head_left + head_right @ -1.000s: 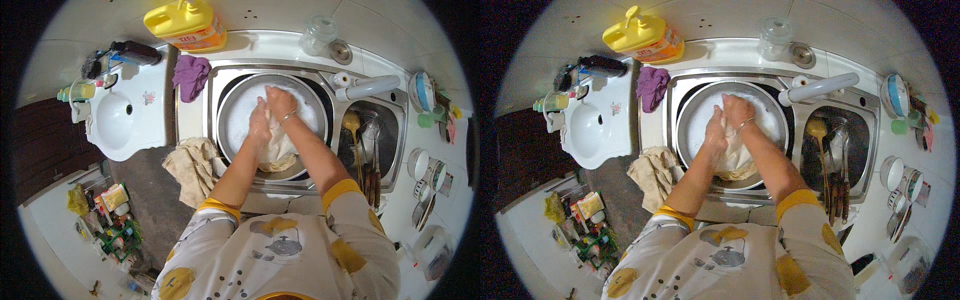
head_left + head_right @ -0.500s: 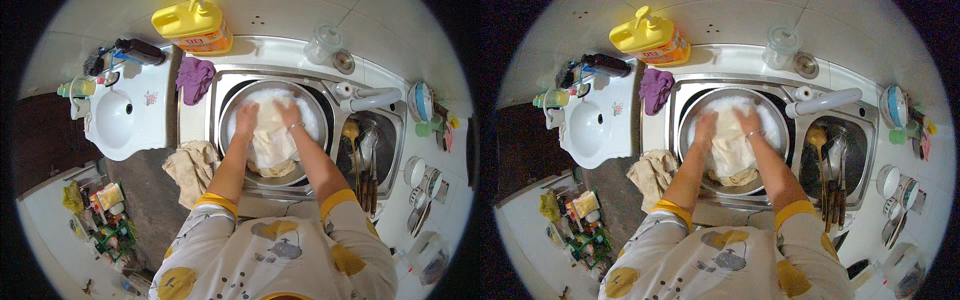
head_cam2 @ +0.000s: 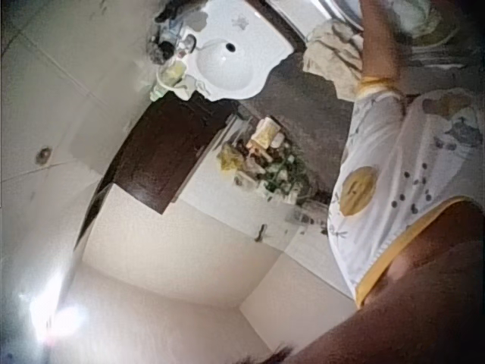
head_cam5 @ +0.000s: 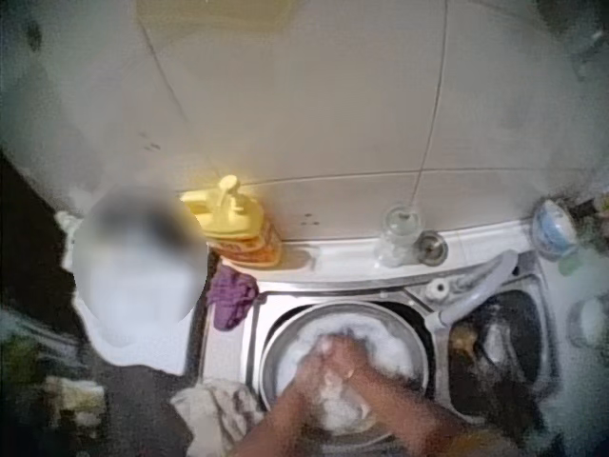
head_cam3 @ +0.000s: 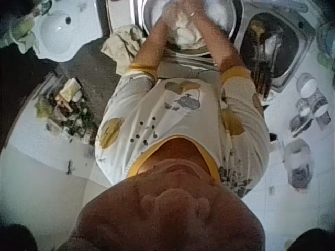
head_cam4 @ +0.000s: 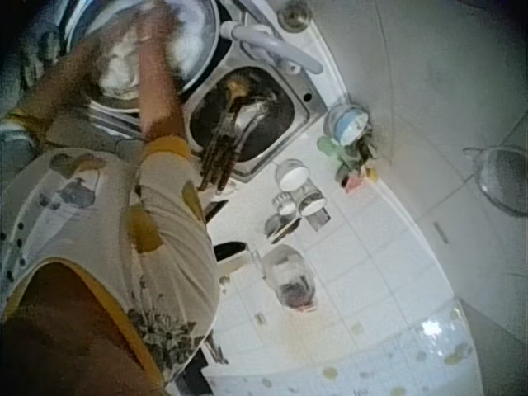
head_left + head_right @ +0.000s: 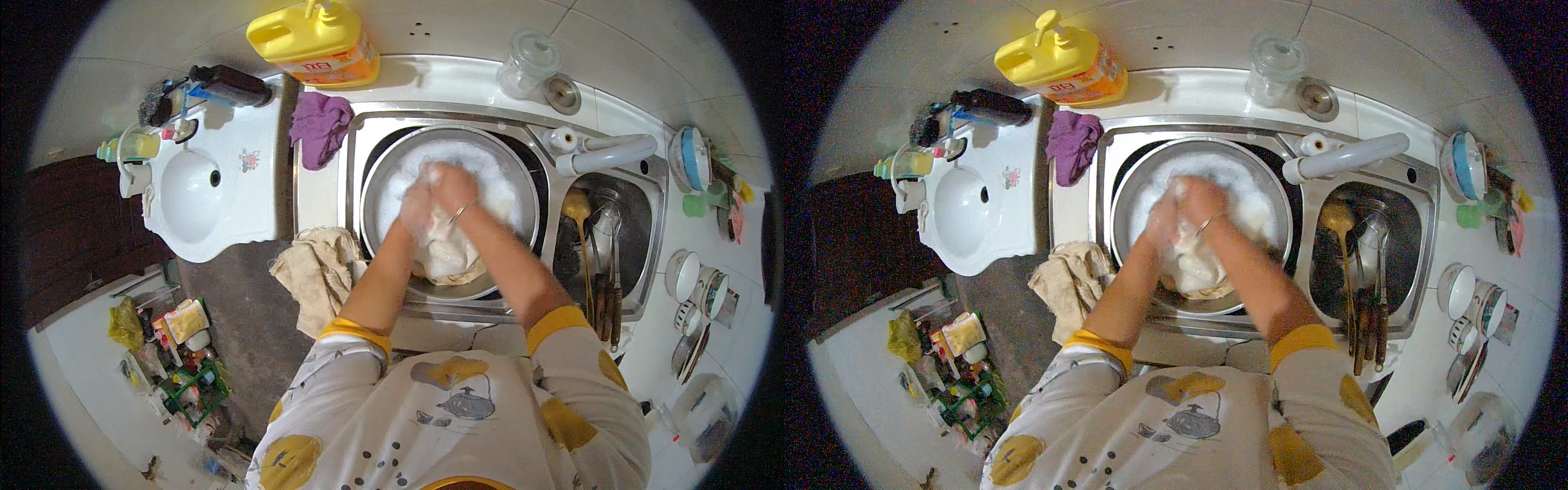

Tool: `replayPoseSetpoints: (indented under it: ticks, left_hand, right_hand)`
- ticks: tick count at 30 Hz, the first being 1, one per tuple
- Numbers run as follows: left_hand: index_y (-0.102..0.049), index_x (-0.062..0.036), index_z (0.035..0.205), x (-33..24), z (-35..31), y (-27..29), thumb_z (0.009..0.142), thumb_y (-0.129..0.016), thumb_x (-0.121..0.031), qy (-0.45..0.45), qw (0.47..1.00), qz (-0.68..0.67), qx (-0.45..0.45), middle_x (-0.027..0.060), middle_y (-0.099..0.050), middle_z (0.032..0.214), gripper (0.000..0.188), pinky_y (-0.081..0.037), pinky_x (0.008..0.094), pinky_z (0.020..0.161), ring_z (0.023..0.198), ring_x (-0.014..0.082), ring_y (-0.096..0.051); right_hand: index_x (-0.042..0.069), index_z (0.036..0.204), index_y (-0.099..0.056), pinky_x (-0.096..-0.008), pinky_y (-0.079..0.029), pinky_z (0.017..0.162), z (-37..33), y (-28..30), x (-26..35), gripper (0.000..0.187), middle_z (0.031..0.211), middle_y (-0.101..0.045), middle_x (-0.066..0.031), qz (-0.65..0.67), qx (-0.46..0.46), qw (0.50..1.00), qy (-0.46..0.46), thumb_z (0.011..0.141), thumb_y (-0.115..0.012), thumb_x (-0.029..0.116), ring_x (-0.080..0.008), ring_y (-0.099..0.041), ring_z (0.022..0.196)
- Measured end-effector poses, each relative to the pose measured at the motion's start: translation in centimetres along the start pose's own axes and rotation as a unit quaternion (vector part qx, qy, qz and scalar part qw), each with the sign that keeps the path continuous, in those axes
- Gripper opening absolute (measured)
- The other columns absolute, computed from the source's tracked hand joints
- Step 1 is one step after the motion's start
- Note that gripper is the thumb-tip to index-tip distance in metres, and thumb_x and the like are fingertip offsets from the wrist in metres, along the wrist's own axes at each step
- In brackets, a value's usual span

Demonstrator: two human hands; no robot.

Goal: The person washes a light-colored cloth by hand in a stainless steel sink filled with soapy water. They repeatedly submerge, scrub, and wring the cloth to clean it, handling the fabric with both hands throughout the process.

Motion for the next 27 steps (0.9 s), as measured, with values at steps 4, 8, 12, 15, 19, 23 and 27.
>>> replayPoseSetpoints:
  ticks: [4,8,12,15,19,23,27]
  left_hand:
    - [-0.049,-0.0012,0.109,-1.9,-5.7,-4.1,0.087,-0.037,-0.046,0.021,0.983,-0.115,0.139,0.0111,-0.057,0.100,0.051,-0.047,0.0364,0.077,0.085,0.0239,-0.058]
    - [-0.052,-0.0014,0.102,-2.4,-7.5,-2.6,0.085,-0.050,-0.029,-0.057,0.975,0.171,0.127,0.0089,-0.059,0.093,0.033,-0.047,0.0300,0.073,0.081,0.0165,-0.057]
    - [-0.054,-0.0009,0.096,-4.6,-8.5,-1.3,0.086,-0.049,-0.027,-0.191,0.946,0.260,-0.036,0.0068,-0.058,0.085,0.028,-0.046,0.0281,0.067,0.074,0.0153,-0.056]
    - [-0.054,-0.0007,0.095,-4.4,-8.5,0.7,0.087,-0.047,-0.026,-0.264,0.944,0.184,-0.072,0.0057,-0.058,0.082,0.028,-0.045,0.0276,0.064,0.072,0.0149,-0.055]
    - [-0.055,0.0002,0.092,-2.9,-8.1,-0.6,0.087,-0.046,-0.024,-0.265,0.949,0.154,-0.078,0.0050,-0.057,0.076,0.026,-0.043,0.0265,0.062,0.067,0.0126,-0.053]
    - [-0.056,0.0007,0.090,-1.2,-4.8,-0.5,0.085,-0.049,-0.027,-0.236,0.952,0.148,-0.127,0.0059,-0.058,0.077,0.029,-0.043,0.0286,0.061,0.066,0.0137,-0.053]
    - [-0.058,0.0017,0.086,0.0,0.4,1.1,0.077,-0.056,-0.032,-0.290,0.852,0.334,-0.280,0.0147,-0.060,0.079,0.035,-0.045,0.0367,0.066,0.069,0.0252,-0.057]
  right_hand:
    - [0.002,0.065,-0.057,-0.0391,-0.045,0.063,1.6,2.9,-1.4,0.044,0.065,-0.057,-0.0182,0.041,0.014,0.997,0.058,0.081,-0.047,0.042,-0.0305,-0.058,0.064]
    - [-0.001,0.077,-0.060,-0.0293,-0.042,0.059,0.1,6.0,-1.4,0.041,0.063,-0.054,-0.0050,0.305,0.188,0.934,0.015,0.081,-0.053,0.039,-0.0094,-0.046,0.061]
    - [-0.001,0.083,-0.060,-0.0262,-0.042,0.066,-1.2,6.4,-4.2,0.040,0.076,-0.058,-0.0056,0.066,0.306,0.949,0.039,0.077,-0.057,0.039,-0.0123,-0.052,0.071]
    - [-0.001,0.090,-0.059,-0.0260,-0.042,0.068,-2.5,7.5,-5.3,0.036,0.081,-0.059,-0.0044,0.175,0.258,0.950,-0.009,0.080,-0.056,0.034,-0.0128,-0.052,0.073]
    - [0.000,0.095,-0.057,-0.0257,-0.042,0.071,-3.9,9.6,-5.6,0.034,0.083,-0.059,-0.0034,0.434,0.231,0.870,-0.032,0.083,-0.053,0.031,-0.0107,-0.053,0.075]
    - [-0.003,0.101,-0.054,-0.0285,-0.042,0.077,-0.7,8.2,-6.5,0.045,0.095,-0.059,-0.0112,0.296,0.161,0.940,-0.056,0.080,-0.054,0.037,-0.0191,-0.056,0.084]
    - [-0.005,0.103,-0.053,-0.0350,-0.041,0.083,1.9,1.6,-7.2,0.062,0.101,-0.055,-0.0238,0.068,-0.066,0.986,-0.140,0.072,-0.058,0.048,-0.0335,-0.053,0.095]
Point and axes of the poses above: each hand's wrist, its own z-axis towards the middle knuckle, its own y-axis out of the back of the hand, x = y × z, the point moved 1 cm from there along z, towards the middle knuckle
